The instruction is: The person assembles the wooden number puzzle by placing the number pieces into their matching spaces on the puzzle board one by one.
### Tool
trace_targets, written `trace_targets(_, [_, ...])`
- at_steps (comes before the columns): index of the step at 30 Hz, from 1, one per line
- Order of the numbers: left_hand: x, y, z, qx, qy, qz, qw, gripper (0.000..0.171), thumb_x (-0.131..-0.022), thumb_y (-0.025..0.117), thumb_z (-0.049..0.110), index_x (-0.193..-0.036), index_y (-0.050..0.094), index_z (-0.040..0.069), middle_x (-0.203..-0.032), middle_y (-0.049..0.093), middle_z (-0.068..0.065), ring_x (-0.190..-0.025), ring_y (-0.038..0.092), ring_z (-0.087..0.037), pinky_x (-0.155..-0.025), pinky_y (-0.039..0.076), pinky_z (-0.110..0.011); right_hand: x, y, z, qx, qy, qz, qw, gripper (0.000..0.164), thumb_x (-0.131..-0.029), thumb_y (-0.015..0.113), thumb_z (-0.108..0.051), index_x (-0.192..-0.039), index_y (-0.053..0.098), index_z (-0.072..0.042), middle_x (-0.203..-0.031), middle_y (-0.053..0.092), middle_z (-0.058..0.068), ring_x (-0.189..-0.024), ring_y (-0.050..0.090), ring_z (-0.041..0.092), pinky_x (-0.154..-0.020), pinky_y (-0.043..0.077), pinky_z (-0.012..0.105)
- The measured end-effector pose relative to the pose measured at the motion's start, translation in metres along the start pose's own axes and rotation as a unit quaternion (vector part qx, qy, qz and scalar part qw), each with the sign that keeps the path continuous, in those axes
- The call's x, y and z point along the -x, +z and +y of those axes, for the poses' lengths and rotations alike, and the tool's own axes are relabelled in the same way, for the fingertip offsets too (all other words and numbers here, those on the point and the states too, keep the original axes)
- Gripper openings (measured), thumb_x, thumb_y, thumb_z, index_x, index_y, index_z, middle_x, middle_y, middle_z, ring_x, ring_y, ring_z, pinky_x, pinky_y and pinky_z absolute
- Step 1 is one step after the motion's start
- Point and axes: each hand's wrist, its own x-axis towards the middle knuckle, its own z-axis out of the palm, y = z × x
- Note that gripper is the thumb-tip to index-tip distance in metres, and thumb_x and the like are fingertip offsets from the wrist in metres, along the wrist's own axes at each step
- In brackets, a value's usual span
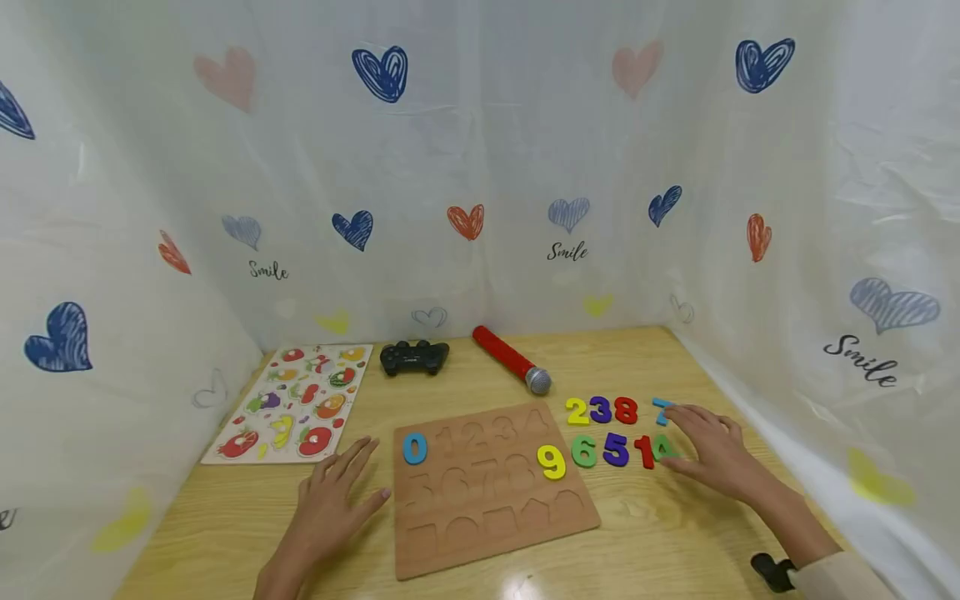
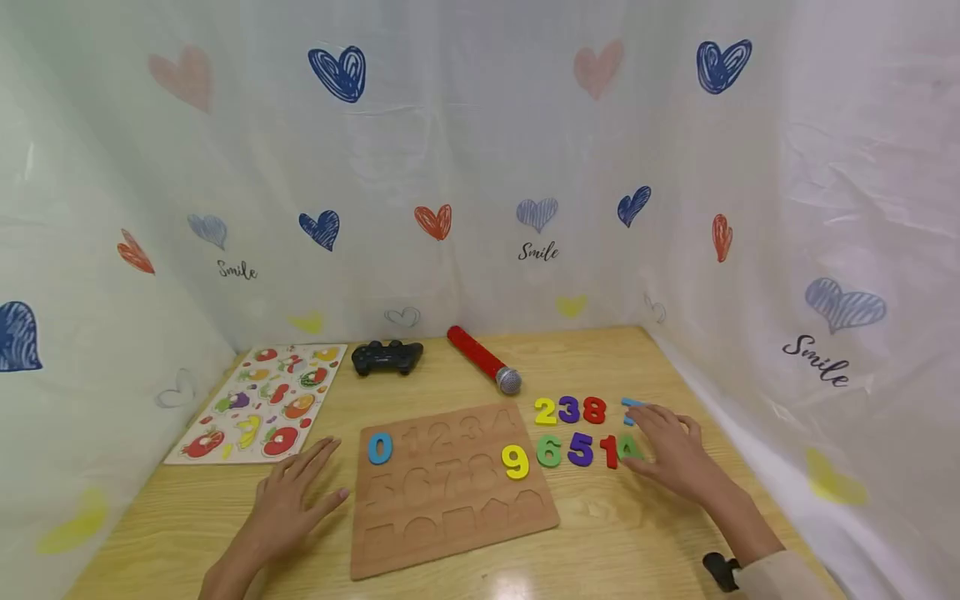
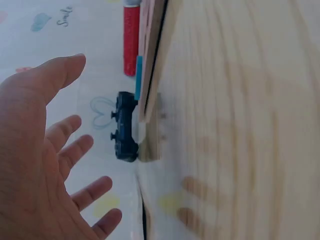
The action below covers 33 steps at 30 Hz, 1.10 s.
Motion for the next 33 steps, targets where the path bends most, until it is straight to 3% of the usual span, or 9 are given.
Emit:
trace_targets(5, [-0.002, 0.007, 0.002, 0.027, 0.017, -0.013, 0.9994, 0.075, -0.094, 0.062, 0.056, -0.156, 0.040, 0.021, -0.158, 0.038, -0.007, -0.128, 0.042, -0.041, -0.091, 0.034, -0.068, -0.007, 0.004, -0.004, -0.021, 0.004, -0.033, 0.999, 0.072, -0.080, 0.085, -0.031, -0.138, 0.054, -0.001, -0.139, 0.051, 0.024, -0.132, 0.035, 0.047, -0.094, 0.019, 0.072])
trace_targets(12, [-0.007, 0.020, 0.000, 0.079, 0.007, -0.058, 0.9952, 0.078, -0.091, 0.062, 0.062, -0.156, 0.040, 0.026, -0.157, 0.040, -0.002, -0.132, 0.037, -0.038, -0.100, 0.024, -0.067, -0.014, 0.014, -0.003, -0.007, 0.003, -0.041, 0.999, 0.066, -0.078, 0.087, -0.032, -0.131, 0.061, -0.003, -0.132, 0.061, 0.017, -0.129, 0.039, 0.045, -0.093, 0.023, 0.068])
trace_targets(17, [-0.008, 0.021, -0.005, 0.062, 0.006, -0.073, 0.9954, 0.077, -0.089, 0.064, 0.062, -0.155, 0.041, 0.028, -0.152, 0.047, 0.000, -0.131, 0.036, -0.037, -0.101, 0.021, -0.064, -0.017, 0.021, 0.000, -0.010, -0.004, -0.049, 0.999, 0.065, -0.078, 0.087, -0.034, -0.130, 0.062, -0.004, -0.129, 0.063, 0.015, -0.128, 0.042, 0.045, -0.093, 0.024, 0.068])
trace_targets(22, [-0.016, 0.016, -0.010, 0.056, 0.040, -0.075, 0.9948, 0.071, -0.091, 0.066, 0.055, -0.152, 0.048, 0.023, -0.142, 0.056, -0.005, -0.124, 0.039, -0.036, -0.096, 0.022, -0.062, -0.018, 0.025, 0.006, -0.012, -0.006, -0.053, 0.998, 0.064, -0.078, 0.086, -0.032, -0.130, 0.062, -0.003, -0.130, 0.062, 0.015, -0.128, 0.040, 0.045, -0.093, 0.023, 0.068])
trace_targets(28, [-0.036, 0.012, -0.012, 0.073, 0.070, -0.101, 0.9898, 0.062, -0.094, 0.066, 0.047, -0.150, 0.051, 0.024, -0.153, 0.046, 0.001, -0.126, 0.039, -0.035, -0.098, 0.021, -0.063, -0.020, 0.028, 0.008, -0.032, -0.004, -0.058, 0.998, 0.061, -0.079, 0.086, -0.027, -0.130, 0.063, -0.003, -0.127, 0.064, 0.013, -0.129, 0.041, 0.044, -0.095, 0.020, 0.067])
trace_targets(33, [-0.042, 0.016, -0.015, 0.089, 0.080, -0.121, 0.9854, 0.056, -0.098, 0.063, 0.042, -0.150, 0.050, 0.027, -0.156, 0.042, 0.004, -0.131, 0.036, -0.035, -0.098, 0.018, -0.062, -0.021, 0.028, 0.006, -0.035, 0.001, -0.072, 0.997, 0.055, -0.080, 0.086, -0.026, -0.126, 0.066, -0.004, -0.125, 0.065, 0.014, -0.128, 0.042, 0.045, -0.095, 0.020, 0.068])
